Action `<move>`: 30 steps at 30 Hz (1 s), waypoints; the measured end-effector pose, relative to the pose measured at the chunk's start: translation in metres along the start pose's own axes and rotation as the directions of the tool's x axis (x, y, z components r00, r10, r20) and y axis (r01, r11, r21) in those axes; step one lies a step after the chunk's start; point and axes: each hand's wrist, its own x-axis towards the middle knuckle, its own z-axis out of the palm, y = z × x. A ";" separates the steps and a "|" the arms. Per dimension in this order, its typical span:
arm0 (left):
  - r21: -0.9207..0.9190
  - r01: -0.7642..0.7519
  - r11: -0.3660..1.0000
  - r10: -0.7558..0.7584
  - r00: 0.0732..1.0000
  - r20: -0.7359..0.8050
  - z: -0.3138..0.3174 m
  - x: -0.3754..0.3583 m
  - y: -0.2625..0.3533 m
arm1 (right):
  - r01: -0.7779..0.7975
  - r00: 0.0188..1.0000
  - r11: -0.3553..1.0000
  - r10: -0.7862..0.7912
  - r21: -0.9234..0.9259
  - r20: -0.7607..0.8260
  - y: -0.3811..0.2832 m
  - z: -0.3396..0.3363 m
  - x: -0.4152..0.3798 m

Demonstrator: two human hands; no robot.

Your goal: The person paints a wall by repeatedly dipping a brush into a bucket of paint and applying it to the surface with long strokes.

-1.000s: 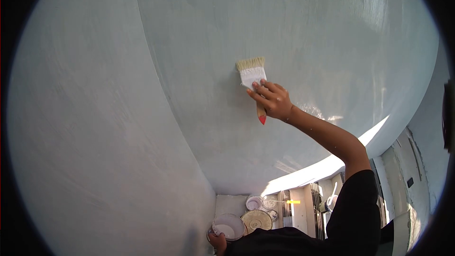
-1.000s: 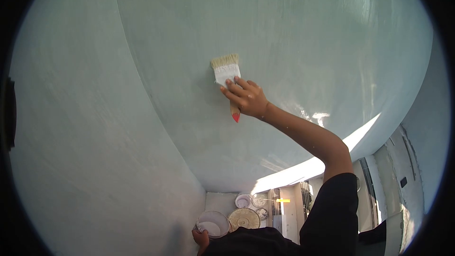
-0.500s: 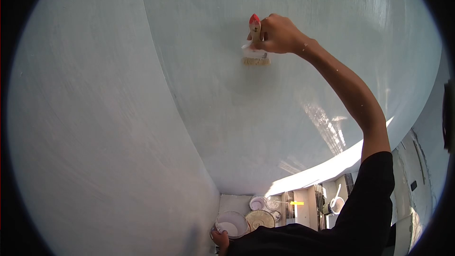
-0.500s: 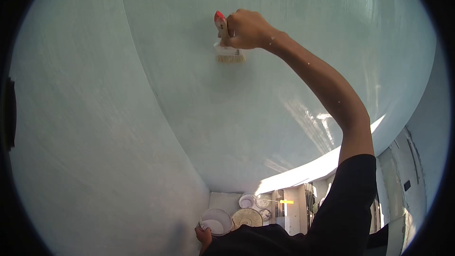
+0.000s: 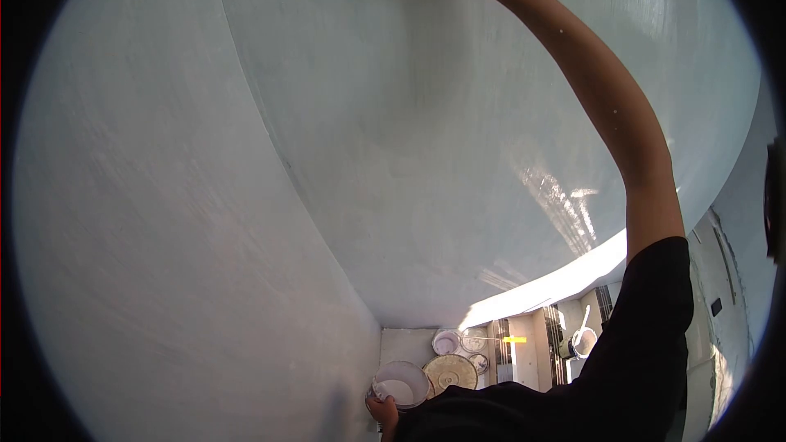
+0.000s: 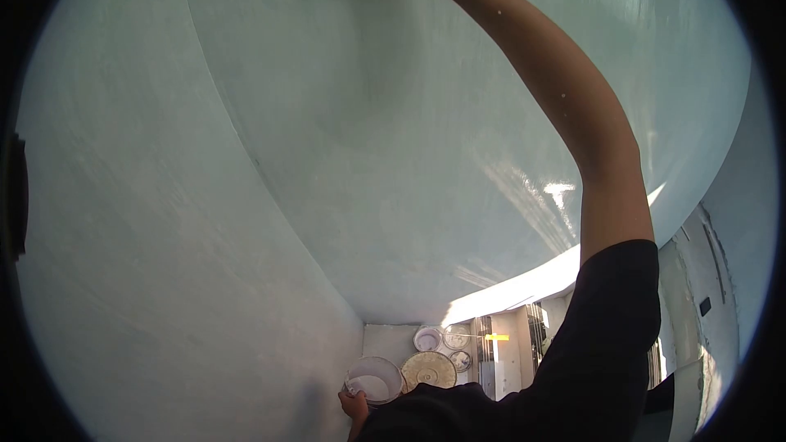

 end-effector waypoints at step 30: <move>-0.097 -0.115 0.989 0.126 0.985 0.117 -0.049 0.001 0.037 | -0.471 -0.774 -0.787 0.152 -0.399 0.615 -0.456 -0.273 -0.552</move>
